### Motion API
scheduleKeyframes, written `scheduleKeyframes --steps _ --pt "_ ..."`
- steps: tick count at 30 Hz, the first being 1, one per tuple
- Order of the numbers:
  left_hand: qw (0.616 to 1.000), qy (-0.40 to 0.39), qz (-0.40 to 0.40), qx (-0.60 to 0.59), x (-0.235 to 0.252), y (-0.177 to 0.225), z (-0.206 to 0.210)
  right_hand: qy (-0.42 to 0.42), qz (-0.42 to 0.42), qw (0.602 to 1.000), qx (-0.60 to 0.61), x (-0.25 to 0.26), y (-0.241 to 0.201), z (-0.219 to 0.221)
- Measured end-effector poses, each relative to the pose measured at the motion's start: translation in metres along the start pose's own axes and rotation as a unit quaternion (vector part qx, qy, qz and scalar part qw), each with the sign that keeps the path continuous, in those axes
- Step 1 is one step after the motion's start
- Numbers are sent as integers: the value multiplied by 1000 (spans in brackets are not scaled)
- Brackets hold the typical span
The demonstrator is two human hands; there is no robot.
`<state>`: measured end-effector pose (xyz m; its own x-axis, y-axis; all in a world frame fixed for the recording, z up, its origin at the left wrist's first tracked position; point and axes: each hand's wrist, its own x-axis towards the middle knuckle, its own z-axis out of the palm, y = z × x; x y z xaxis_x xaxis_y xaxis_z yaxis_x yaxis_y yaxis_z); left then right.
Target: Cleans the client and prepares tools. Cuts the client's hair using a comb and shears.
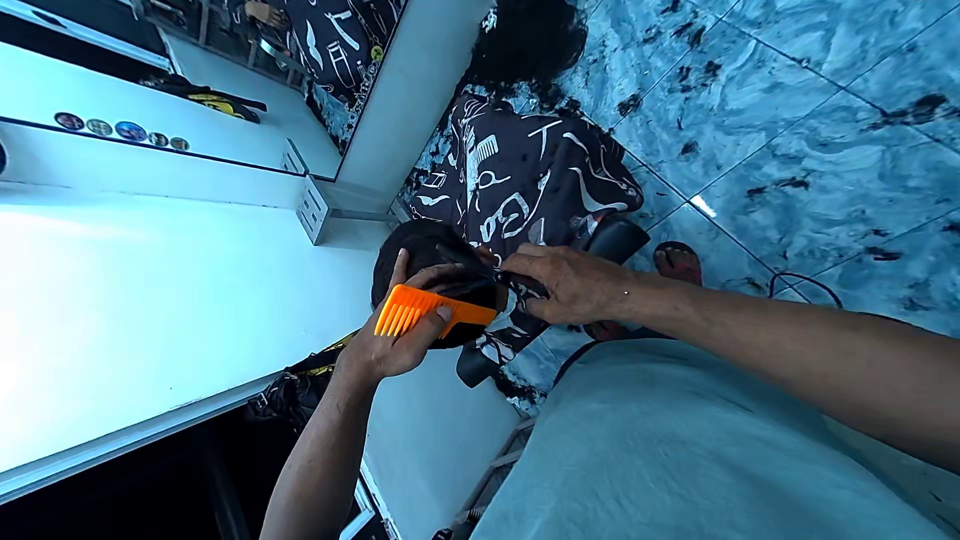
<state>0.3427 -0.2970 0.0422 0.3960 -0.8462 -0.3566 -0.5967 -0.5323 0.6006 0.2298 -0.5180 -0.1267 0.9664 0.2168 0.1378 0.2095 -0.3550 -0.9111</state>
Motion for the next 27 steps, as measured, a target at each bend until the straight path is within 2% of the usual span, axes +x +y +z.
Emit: scheduleKeyframes --steps 2,4,5,7,8,10,12,14,16,18,21,22,23,25,26,27 --pt "1000 1 1 4 2 4 1 40 6 999 26 -1 1 2" --pt "1000 3 -7 -8 3 5 3 47 81 986 137 -6 0 5" --pt "999 16 -10 -27 2 4 6 32 130 963 236 -11 0 7" --pt "996 45 -17 -72 1 2 11 7 165 886 433 -22 -1 19" --pt "994 57 -18 -94 1 0 13 -2 151 861 485 -27 -5 24" --pt "991 72 -21 -114 0 -4 16 3 100 842 530 -34 -14 35" --pt "995 82 -21 -56 -1 -3 18 49 73 849 521 -35 -18 36" --pt "990 62 -4 129 -7 9 27 130 77 870 469 -33 -5 32" --pt "952 28 13 304 -13 18 50 218 108 880 407 -17 17 31" --pt "931 23 35 362 -21 14 71 268 117 883 368 3 30 38" --pt "942 29 99 318 -41 4 69 269 96 884 371 12 31 56" --pt "953 60 132 267 -55 -2 65 257 90 890 366 4 31 63" --pt "958 124 153 211 -73 -11 63 245 84 901 348 -7 32 73" --pt "948 249 109 168 -103 -35 53 222 73 921 312 -28 34 96" --pt "951 254 60 168 -110 -46 45 204 69 926 311 -37 34 107" --pt "962 211 26 173 -112 -55 37 180 72 923 331 -44 32 116"
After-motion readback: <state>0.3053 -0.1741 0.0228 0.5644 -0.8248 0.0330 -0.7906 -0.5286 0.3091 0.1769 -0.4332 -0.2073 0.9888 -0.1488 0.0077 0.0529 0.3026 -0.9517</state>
